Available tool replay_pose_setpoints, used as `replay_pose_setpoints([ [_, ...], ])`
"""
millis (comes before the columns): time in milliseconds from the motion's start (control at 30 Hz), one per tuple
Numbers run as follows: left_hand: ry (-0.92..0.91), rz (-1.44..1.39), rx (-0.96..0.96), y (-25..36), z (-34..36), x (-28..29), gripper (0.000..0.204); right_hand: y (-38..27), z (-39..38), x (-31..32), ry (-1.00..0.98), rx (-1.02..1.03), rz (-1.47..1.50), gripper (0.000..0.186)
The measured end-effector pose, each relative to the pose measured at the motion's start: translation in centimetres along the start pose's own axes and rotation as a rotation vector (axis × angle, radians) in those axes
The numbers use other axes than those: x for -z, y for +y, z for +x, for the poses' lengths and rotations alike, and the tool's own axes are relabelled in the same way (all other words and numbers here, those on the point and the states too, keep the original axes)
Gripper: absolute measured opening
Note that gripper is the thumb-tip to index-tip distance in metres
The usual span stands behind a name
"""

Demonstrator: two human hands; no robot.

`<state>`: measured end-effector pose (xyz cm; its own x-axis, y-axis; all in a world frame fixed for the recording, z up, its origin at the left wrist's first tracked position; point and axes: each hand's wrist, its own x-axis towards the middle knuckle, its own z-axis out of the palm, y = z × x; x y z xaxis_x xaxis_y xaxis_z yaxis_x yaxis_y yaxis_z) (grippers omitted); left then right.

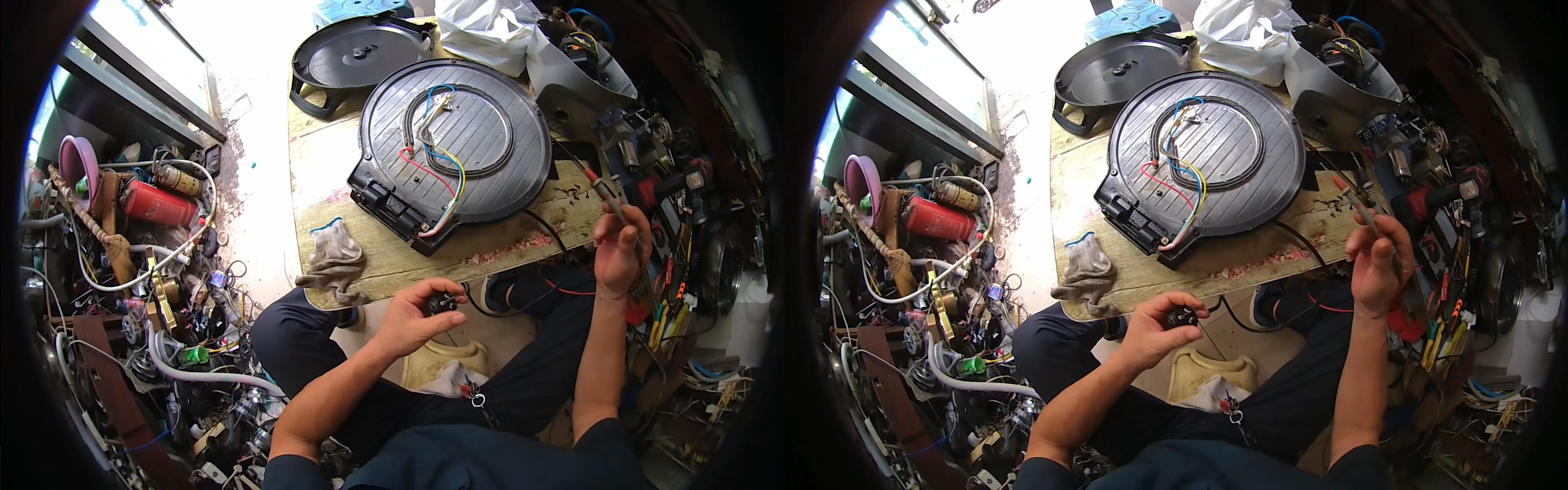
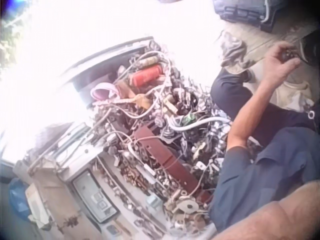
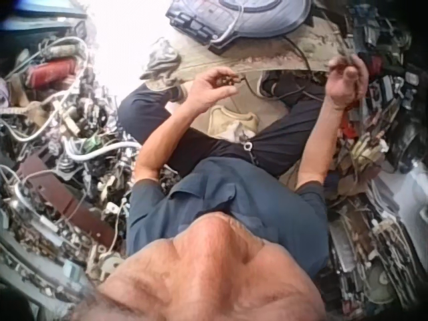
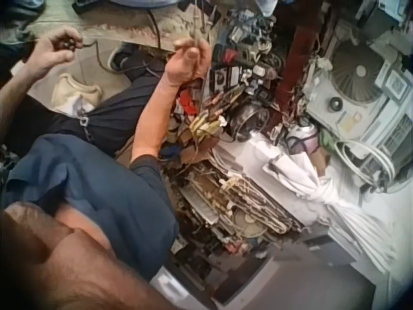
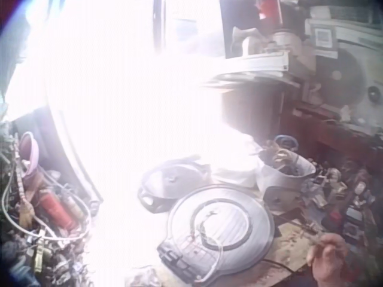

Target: The person repairs a round electric grill by opening its lid, manipulating internal wires, and using a multimeter to test electrical connections. The person handles the grill plates and wires throughout the process.

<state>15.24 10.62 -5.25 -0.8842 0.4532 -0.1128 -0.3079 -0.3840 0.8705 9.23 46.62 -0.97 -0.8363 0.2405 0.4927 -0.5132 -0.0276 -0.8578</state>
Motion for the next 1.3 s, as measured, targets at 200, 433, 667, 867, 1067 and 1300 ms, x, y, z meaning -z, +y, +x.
replay_pose_setpoints([
  [200,-0.036,0.15,-0.058,-0.3,0.4,-0.4,0.043,1.4,1.8,2.0,0.088,-0.245,0.543,0.044],
  [433,-0.049,0.235,-0.117,-0.4,0.5,-0.4,0.046,1.9,2.7,3.5,0.107,-0.299,0.667,0.042],
  [667,-0.026,0.388,-0.127,0.4,0.6,-0.2,0.045,2.0,3.0,3.2,0.107,-0.339,0.694,0.042],
  [867,-0.005,0.361,-0.096,0.9,0.6,-0.4,0.045,2.2,3.1,2.9,0.099,-0.345,0.676,0.042],
  [1067,0.004,0.353,-0.115,0.4,0.5,-0.1,0.046,2.4,3.2,2.7,0.081,-0.349,0.676,0.042],
  [1300,0.011,0.334,-0.106,0.3,0.4,-0.2,0.045,2.5,3.3,2.6,0.075,-0.363,0.694,0.043],
])
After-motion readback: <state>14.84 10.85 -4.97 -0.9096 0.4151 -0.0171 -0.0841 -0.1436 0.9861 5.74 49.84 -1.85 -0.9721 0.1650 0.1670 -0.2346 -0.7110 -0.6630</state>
